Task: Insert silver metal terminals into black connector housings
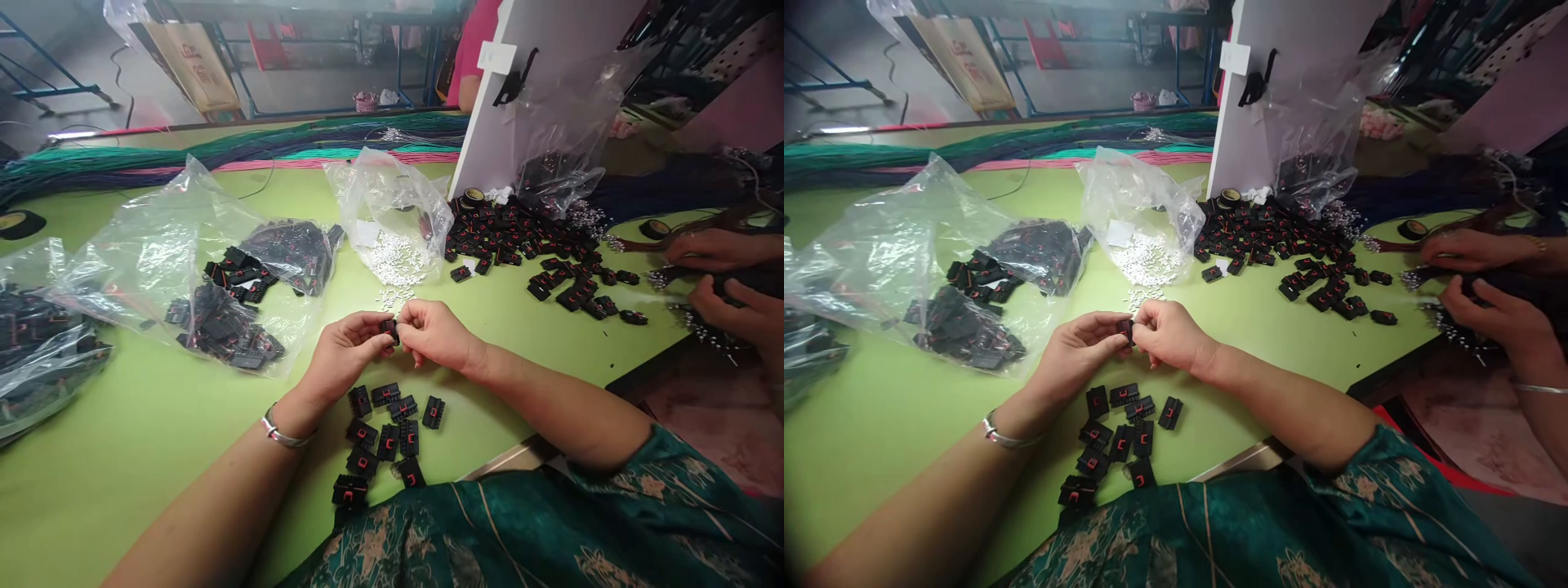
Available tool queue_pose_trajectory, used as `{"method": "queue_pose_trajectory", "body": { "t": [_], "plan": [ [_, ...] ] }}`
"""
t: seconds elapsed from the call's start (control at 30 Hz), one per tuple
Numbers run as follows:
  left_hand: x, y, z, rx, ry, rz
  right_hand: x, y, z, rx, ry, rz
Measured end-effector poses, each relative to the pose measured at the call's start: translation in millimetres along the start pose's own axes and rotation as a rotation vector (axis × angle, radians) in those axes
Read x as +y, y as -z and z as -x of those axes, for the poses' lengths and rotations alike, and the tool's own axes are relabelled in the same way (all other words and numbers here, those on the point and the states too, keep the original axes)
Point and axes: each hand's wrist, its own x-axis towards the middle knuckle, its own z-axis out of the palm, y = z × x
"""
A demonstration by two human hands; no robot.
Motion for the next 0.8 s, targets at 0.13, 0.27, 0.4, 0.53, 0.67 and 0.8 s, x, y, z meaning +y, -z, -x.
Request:
{"method": "queue_pose_trajectory", "body": {
  "t": [0.13,0.27,0.4,0.53,0.67,0.8],
  "plan": [
    [-1.8,-2.8,-0.1,0.032,-0.01,0.011,-0.6,-2.7,-0.9,0.075,0.042,0.142],
    [-4.2,-2.7,-0.7,0.003,0.02,0.13,-6.9,-0.3,0.8,0.032,0.035,0.01],
    [-6.0,-0.9,-1.2,-0.01,0.039,0.202,-8.7,2.2,2.1,-0.008,0.024,-0.15],
    [-8.1,-0.3,-2.3,0.001,0.024,0.17,-7.1,1.5,1.3,0.022,0.029,-0.098],
    [-6.2,-2.3,-2.2,0.008,0.001,0.099,-5.8,0.3,0.4,0.039,0.019,-0.023],
    [-2.3,-5.2,0.3,0.022,-0.04,0.03,-1.8,0.5,-1.5,0.051,0.054,0.062]
  ]
}}
